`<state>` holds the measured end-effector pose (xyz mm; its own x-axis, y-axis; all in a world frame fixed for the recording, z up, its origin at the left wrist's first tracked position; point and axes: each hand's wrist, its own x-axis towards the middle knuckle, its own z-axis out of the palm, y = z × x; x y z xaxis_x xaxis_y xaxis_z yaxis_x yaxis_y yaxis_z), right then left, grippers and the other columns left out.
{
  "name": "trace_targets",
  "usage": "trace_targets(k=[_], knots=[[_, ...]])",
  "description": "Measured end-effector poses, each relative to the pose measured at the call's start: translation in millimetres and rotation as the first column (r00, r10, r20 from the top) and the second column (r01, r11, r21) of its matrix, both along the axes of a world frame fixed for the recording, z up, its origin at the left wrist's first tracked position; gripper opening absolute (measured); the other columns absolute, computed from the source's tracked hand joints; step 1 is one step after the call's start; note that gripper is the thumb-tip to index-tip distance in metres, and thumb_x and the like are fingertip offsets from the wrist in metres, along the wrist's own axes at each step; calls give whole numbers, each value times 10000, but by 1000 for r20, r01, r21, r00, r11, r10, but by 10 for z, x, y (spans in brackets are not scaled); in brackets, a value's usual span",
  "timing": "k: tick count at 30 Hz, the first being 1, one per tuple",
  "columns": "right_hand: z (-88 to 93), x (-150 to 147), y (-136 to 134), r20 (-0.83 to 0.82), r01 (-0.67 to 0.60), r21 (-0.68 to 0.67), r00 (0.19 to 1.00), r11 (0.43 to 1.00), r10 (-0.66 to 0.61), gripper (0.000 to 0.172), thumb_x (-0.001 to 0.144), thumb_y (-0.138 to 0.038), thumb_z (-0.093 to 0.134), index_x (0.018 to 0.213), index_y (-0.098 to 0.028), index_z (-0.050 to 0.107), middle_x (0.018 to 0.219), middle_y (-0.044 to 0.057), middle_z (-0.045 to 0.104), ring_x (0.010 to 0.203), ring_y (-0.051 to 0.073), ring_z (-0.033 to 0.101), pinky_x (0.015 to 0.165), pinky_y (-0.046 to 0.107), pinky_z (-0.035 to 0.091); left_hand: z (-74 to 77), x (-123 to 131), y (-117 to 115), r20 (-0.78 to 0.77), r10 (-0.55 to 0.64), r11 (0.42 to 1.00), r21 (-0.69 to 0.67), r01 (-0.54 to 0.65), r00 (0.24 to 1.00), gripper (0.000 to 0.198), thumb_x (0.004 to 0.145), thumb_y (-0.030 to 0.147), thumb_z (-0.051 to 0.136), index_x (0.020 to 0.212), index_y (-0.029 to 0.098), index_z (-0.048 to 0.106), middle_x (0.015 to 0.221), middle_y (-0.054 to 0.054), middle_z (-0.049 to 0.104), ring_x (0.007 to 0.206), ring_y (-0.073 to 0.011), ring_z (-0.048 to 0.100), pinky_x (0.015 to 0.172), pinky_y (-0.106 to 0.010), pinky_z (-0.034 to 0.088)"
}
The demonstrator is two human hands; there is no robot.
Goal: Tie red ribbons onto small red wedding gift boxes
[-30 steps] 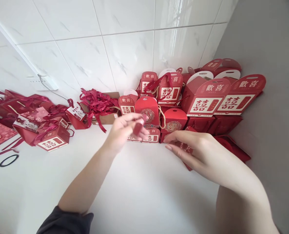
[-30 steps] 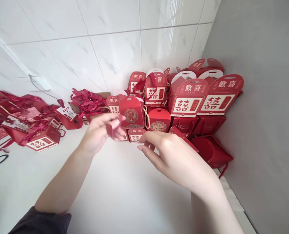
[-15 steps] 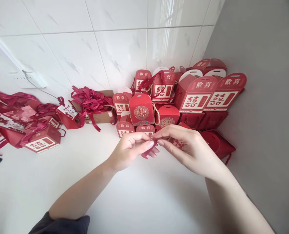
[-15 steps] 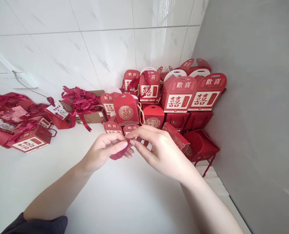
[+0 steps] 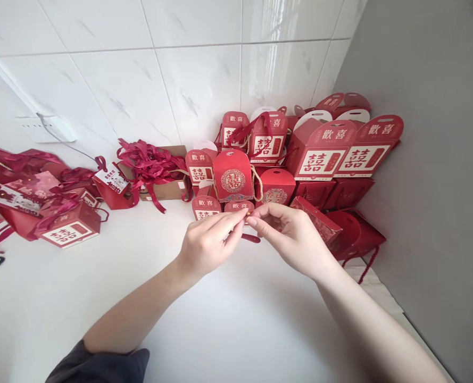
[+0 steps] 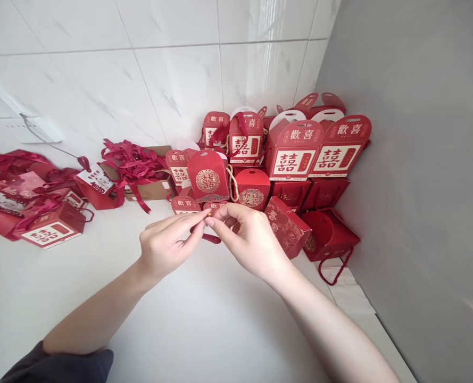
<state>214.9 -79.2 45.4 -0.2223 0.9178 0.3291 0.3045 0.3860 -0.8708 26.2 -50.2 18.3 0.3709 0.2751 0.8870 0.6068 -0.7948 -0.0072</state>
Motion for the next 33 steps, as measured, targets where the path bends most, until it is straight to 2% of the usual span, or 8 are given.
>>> trace_targets(k=[4,8,13,15,19,26,31,33], knots=[[-74,-7,57,-68,-38,-51,997,998,34,326,900,-509,613,875,-186,646,776,18,646,683,163,576,635,255,459,-5,5,-19,-43,29,1000,6,-29,999,371,850,97,619,1184,258,638,910,8,771,714,-143,726,662,-259,581],[-80,1,56,-36,-33,-32,999,999,31,242,933,-414,575,876,-188,643,777,11,641,686,155,568,642,254,454,0,10,-29,-96,47,998,35,-44,994,454,861,83,607,1290,227,571,944,3,772,708,-130,725,655,-248,572],[-101,-21,56,-60,-6,-23,998,1000,4,192,931,-372,575,916,-189,631,850,25,669,763,173,612,686,272,476,-18,21,-13,-105,46,999,32,-43,993,440,869,76,599,1281,228,577,1056,-16,758,846,-159,741,772,-272,596],[-116,-36,61,-96,-2,-39,995,999,-2,193,926,-369,581,928,-184,633,863,33,674,774,179,621,687,278,487,-28,35,-16,-97,51,998,34,-48,994,428,877,74,586,1274,234,581,1056,-18,758,844,-167,744,758,-278,600],[-121,-58,54,-115,6,-19,993,1000,-8,152,921,-320,592,907,-179,647,853,27,673,762,167,608,684,273,484,-38,59,-41,-58,67,998,18,-66,996,367,868,61,590,1199,218,617,967,-22,775,767,-163,746,674,-265,589],[-119,-80,46,-105,37,26,994,999,-34,95,906,-264,616,899,-182,664,814,6,672,730,149,605,640,250,472,-12,89,-64,54,39,999,-10,-39,998,245,850,79,613,1061,191,664,906,-15,779,702,-135,736,632,-222,568],[-105,-113,38,-115,27,64,993,998,-19,71,899,-234,605,880,-181,648,807,1,658,710,139,593,603,236,459,12,101,-84,150,19,990,-141,2,989,168,828,86,641,964,171,689,833,-18,776,654,-130,726,601,-204,563],[-99,-121,28,-103,37,61,994,997,-30,65,896,-227,606,869,-181,644,796,-3,653,705,136,589,597,232,453,9,97,-78,149,20,993,-114,-2,989,167,817,84,651,954,172,690,815,-12,774,638,-127,722,586,-199,555]])
